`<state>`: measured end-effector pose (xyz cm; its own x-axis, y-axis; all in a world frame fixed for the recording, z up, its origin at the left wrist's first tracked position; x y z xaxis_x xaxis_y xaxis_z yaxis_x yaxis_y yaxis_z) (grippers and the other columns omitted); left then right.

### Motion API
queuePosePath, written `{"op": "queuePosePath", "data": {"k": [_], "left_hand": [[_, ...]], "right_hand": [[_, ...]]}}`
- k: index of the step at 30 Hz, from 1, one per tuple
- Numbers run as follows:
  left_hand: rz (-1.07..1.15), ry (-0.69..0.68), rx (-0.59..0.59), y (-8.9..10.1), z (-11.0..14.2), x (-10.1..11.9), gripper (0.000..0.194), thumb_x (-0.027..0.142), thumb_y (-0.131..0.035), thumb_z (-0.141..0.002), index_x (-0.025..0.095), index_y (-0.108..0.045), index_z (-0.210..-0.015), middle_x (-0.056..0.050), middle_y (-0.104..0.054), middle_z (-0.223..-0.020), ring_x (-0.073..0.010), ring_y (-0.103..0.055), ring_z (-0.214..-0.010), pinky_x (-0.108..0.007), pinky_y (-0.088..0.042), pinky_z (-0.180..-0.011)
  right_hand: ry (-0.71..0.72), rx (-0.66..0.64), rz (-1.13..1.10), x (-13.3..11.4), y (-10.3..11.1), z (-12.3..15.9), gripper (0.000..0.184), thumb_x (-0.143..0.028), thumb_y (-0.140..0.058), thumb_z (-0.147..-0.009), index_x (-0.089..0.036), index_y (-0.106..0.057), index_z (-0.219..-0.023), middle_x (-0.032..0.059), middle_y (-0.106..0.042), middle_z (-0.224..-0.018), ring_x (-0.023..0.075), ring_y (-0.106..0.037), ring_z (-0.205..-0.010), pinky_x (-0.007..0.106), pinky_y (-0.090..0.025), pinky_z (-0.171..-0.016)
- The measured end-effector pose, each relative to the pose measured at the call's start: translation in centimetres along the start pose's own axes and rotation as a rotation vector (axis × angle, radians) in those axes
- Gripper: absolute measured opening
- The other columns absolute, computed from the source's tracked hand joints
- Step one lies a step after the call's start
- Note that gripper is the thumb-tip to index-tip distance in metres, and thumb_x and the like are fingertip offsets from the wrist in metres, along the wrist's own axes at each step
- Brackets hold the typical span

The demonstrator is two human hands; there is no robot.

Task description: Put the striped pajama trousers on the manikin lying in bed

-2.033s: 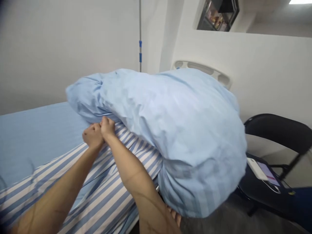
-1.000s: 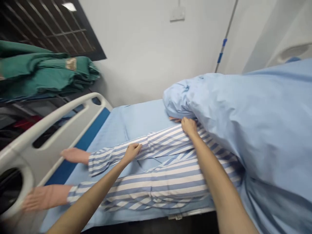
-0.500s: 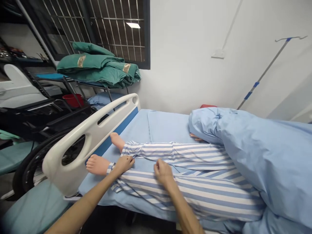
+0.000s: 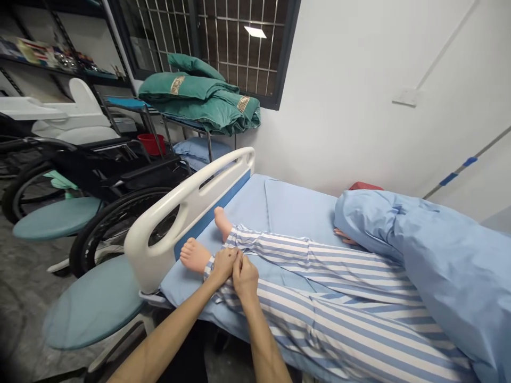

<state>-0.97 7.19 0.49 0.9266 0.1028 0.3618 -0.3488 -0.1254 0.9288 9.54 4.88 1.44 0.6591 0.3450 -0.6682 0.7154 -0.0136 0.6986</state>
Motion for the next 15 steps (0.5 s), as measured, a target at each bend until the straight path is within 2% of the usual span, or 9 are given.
{"op": "queuePosePath", "data": {"k": [3, 7, 12, 15], "left_hand": [[0.067, 0.06, 0.036, -0.2, 0.9, -0.3, 0.036, 0.025, -0.034, -0.1, 0.014, -0.067, -0.095, -0.019, -0.072, -0.093, -0.0264, -0.067, -0.082, -0.033, -0.038, -0.068], [0.275, 0.049, 0.097, -0.4, 2.1, -0.3, 0.029, 0.027, -0.039, -0.097, 0.019, -0.059, -0.077, -0.011, -0.071, -0.081, -0.0218, -0.064, -0.077, -0.031, -0.036, -0.069], [0.678, 0.099, 0.237, 1.5, 2.7, -1.1, 0.038, 0.041, -0.038, -0.094, 0.021, -0.046, -0.063, -0.001, -0.056, -0.059, -0.0147, -0.051, -0.06, -0.028, -0.037, -0.066], [0.853, 0.11, 0.257, 2.3, 2.9, -1.4, 0.044, 0.049, -0.038, -0.092, 0.022, -0.043, -0.058, 0.002, -0.049, -0.054, -0.0128, -0.047, -0.056, -0.026, -0.038, -0.062]], "right_hand": [[-0.056, -0.015, 0.08, 0.3, -0.4, 0.1, 0.041, -0.037, -0.029, -0.103, -0.019, -0.061, -0.084, 0.009, -0.071, -0.076, 0.021, -0.062, -0.068, 0.031, -0.031, -0.062], [-0.081, -0.051, 0.145, 0.1, -0.4, 0.0, 0.045, -0.035, -0.028, -0.105, -0.017, -0.066, -0.089, 0.0107, -0.075, -0.083, 0.0212, -0.065, -0.072, 0.03, -0.03, -0.063], [-0.088, -0.065, 0.183, -0.1, -0.1, -0.2, 0.046, -0.031, -0.027, -0.106, -0.017, -0.068, -0.09, 0.0098, -0.076, -0.084, 0.02, -0.065, -0.072, 0.03, -0.028, -0.061], [-0.082, -0.066, 0.215, -0.2, -0.2, -0.2, 0.046, -0.031, -0.028, -0.107, -0.017, -0.068, -0.087, 0.0102, -0.075, -0.082, 0.02, -0.066, -0.072, 0.03, -0.027, -0.06]]}}
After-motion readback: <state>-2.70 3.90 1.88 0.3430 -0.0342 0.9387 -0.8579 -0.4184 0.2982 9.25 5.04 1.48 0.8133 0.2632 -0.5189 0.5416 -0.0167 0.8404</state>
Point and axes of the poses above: each hand's wrist, its own z-axis away from the middle knuckle, its own y-axis out of the back of the hand, x = y × z, the point moved 4 cm from there along -z, towards the middle knuckle
